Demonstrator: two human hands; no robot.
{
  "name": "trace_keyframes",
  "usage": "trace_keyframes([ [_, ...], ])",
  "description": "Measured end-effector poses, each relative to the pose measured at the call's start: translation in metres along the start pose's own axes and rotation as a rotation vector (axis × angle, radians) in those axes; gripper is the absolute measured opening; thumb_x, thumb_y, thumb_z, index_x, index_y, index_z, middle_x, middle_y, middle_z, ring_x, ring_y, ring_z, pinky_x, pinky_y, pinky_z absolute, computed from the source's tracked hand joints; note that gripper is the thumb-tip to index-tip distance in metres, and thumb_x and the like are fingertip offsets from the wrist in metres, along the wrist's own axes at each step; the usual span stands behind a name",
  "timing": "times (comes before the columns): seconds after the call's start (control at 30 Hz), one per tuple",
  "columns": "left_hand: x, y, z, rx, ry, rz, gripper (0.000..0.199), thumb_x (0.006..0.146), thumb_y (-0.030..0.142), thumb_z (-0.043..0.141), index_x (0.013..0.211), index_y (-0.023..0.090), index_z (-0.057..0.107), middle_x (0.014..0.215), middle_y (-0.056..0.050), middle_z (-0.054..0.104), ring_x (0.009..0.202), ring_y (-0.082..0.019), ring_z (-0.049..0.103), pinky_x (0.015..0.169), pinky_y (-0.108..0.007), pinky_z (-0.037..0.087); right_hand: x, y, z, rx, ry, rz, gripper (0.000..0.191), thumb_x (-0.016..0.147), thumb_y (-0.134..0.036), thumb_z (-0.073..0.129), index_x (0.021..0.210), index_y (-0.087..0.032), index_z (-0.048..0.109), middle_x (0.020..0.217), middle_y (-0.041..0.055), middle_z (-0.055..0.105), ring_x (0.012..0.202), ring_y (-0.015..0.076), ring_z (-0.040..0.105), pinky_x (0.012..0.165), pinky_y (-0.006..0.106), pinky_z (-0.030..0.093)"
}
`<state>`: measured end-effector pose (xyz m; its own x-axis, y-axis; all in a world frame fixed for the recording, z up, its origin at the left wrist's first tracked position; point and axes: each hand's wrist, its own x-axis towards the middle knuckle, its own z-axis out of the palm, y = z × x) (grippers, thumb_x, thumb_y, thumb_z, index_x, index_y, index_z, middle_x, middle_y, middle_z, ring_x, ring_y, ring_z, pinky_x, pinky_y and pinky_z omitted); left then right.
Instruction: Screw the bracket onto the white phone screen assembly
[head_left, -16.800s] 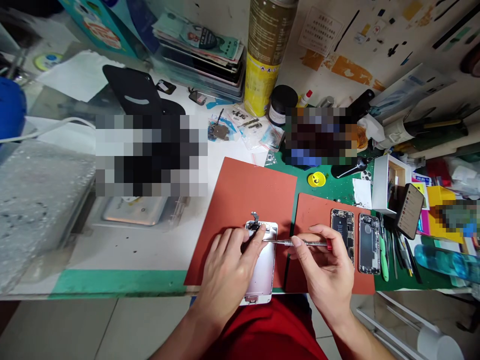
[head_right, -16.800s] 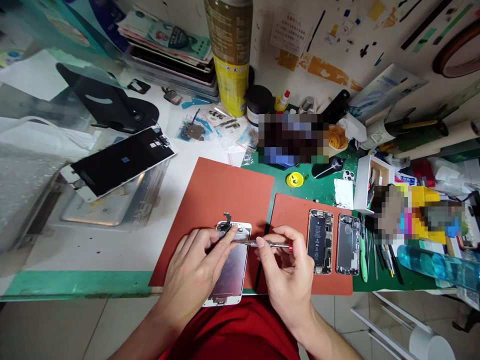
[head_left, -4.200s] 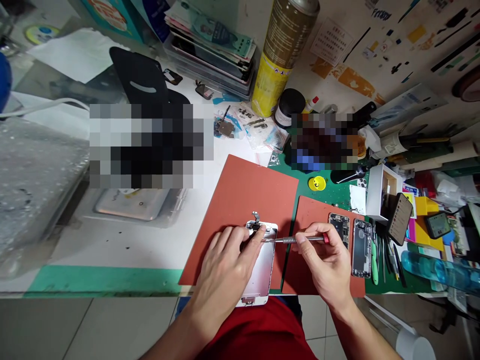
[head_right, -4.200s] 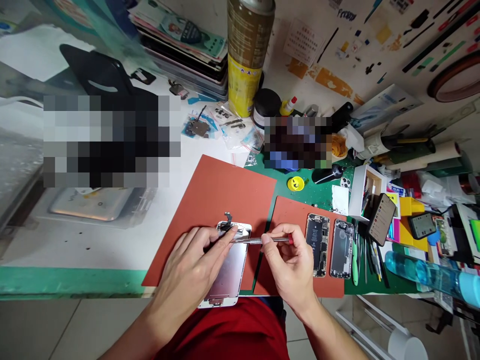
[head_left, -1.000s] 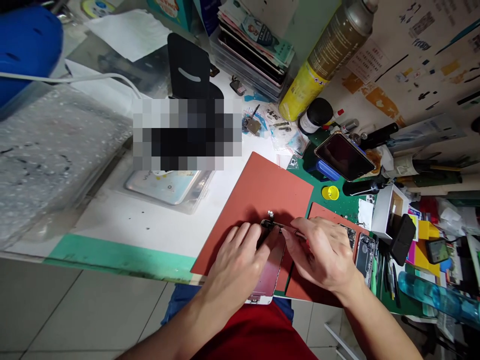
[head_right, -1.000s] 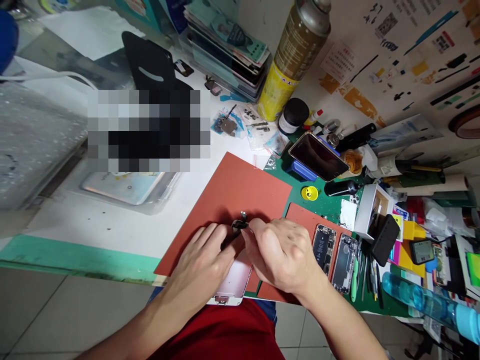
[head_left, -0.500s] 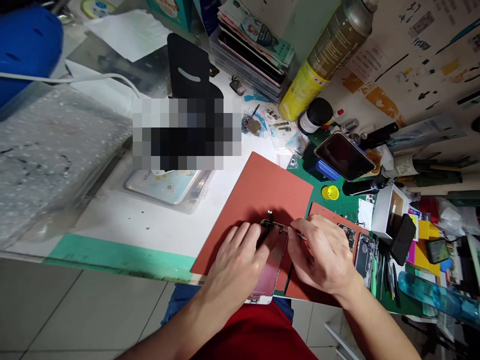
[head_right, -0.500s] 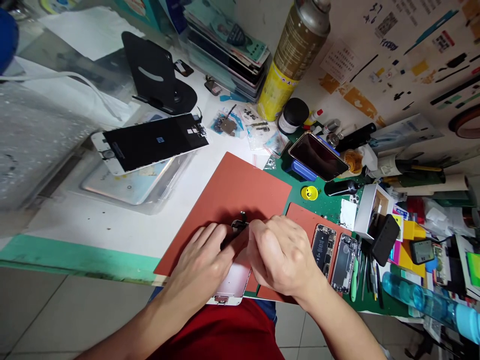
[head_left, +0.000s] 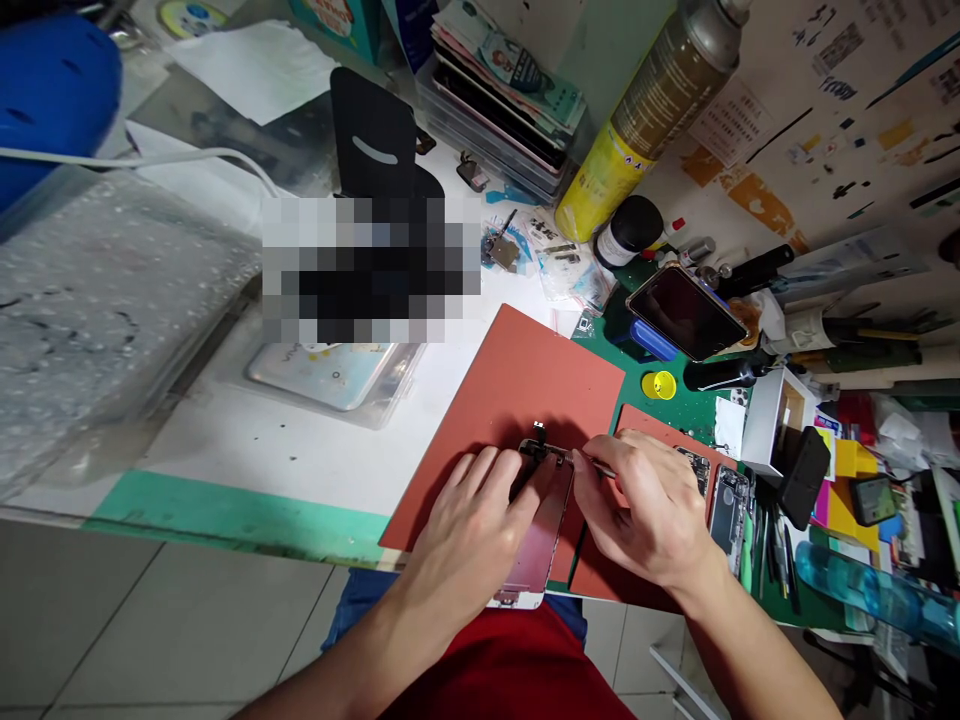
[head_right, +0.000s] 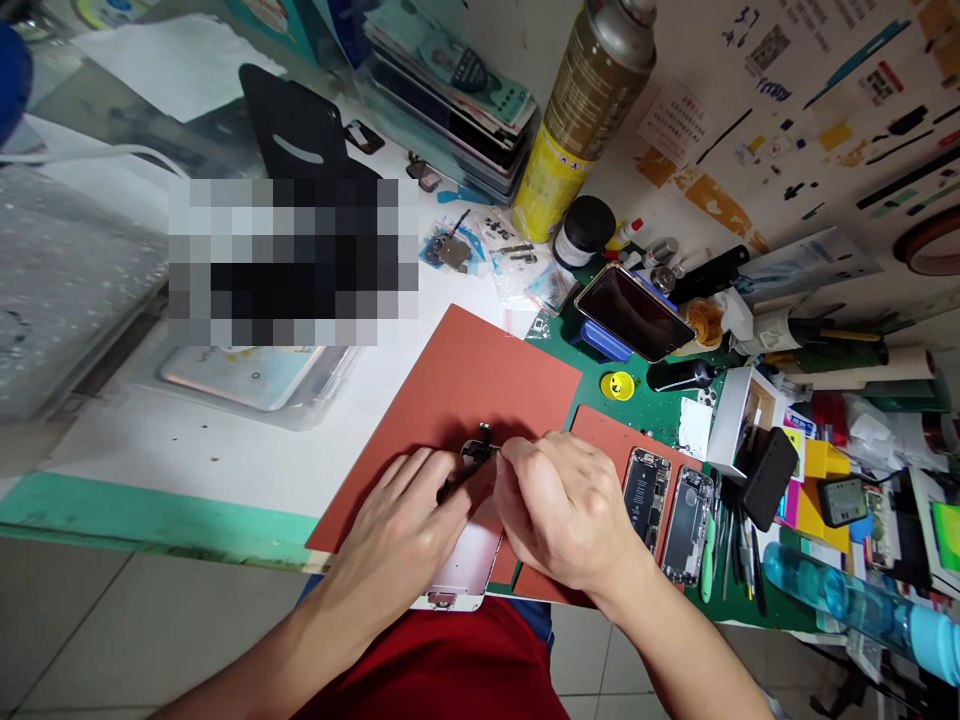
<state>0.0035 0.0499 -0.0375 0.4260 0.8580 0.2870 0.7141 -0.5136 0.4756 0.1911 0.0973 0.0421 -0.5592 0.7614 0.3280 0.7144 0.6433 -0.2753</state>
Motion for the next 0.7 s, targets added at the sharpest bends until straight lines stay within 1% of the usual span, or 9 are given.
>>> trace_keyframes([
  [0.2,-0.0005,-0.0004,0.0004,-0.003,0.008,0.003,0.042,0.09,-0.002,0.059,0.127,0.014,0.072,0.096,-0.009,0.06,0.087,-0.026,0.054,0.077,-0.043,0.051,-0.0006,-0.0005,0.0006,-0.074,0.019,-0.011,0.014,0.101,-0.009,0.065,0.111,-0.017,0.059,0.068,-0.004,0.06,0.059,0.0123,0.048,0.056,0.03,0.041],
  [0.3,-0.0009,-0.0006,0.0007,-0.004,0.002,0.005,0.044,0.091,-0.002,0.059,0.13,0.013,0.071,0.098,-0.01,0.061,0.088,-0.026,0.054,0.078,-0.043,0.051,-0.001,-0.0015,-0.0005,-0.062,0.01,0.009,0.012,0.102,-0.011,0.064,0.112,-0.016,0.06,0.072,-0.0021,0.063,0.061,0.0126,0.052,0.058,0.03,0.044],
  [0.4,-0.0005,-0.0006,0.0011,-0.002,-0.002,0.006,0.045,0.091,-0.001,0.059,0.132,0.014,0.07,0.097,-0.009,0.06,0.088,-0.027,0.054,0.077,-0.043,0.051,-0.0012,-0.002,-0.001,-0.047,0.006,0.017,0.012,0.101,-0.009,0.063,0.111,-0.015,0.06,0.073,-0.0012,0.064,0.061,0.0127,0.052,0.058,0.031,0.044],
  [0.5,0.0004,-0.0008,0.0012,0.008,-0.004,0.004,0.042,0.09,-0.002,0.06,0.126,0.015,0.073,0.095,-0.008,0.058,0.087,-0.026,0.054,0.077,-0.043,0.051,-0.0007,-0.0019,-0.0001,-0.068,0.015,0.002,0.011,0.101,-0.008,0.065,0.109,-0.015,0.06,0.069,-0.0032,0.06,0.058,0.0122,0.049,0.056,0.031,0.042],
  [0.57,0.0008,-0.0011,0.0009,0.01,-0.014,0.002,0.043,0.09,-0.002,0.06,0.127,0.015,0.072,0.094,-0.008,0.058,0.087,-0.026,0.054,0.078,-0.043,0.05,-0.0006,-0.0016,0.0011,-0.072,0.018,0.0,0.011,0.101,-0.009,0.066,0.109,-0.015,0.06,0.068,-0.0034,0.061,0.058,0.012,0.051,0.056,0.031,0.043],
  [0.63,0.0008,-0.0012,0.0005,0.006,-0.02,0.002,0.046,0.092,-0.001,0.06,0.134,0.015,0.069,0.096,-0.008,0.059,0.088,-0.026,0.055,0.078,-0.043,0.05,-0.0018,-0.0013,0.0016,-0.07,0.023,0.008,0.012,0.101,-0.009,0.066,0.11,-0.015,0.06,0.07,-0.0026,0.064,0.059,0.0119,0.055,0.056,0.031,0.045],
  [0.7,0.0004,-0.0013,0.0001,0.004,-0.02,0.006,0.046,0.093,0.0,0.059,0.136,0.016,0.068,0.097,-0.008,0.059,0.089,-0.026,0.055,0.079,-0.042,0.05,-0.0045,-0.0015,0.0005,-0.07,0.02,0.026,0.012,0.102,-0.01,0.066,0.111,-0.016,0.061,0.074,-0.0012,0.068,0.061,0.0122,0.06,0.057,0.03,0.047],
])
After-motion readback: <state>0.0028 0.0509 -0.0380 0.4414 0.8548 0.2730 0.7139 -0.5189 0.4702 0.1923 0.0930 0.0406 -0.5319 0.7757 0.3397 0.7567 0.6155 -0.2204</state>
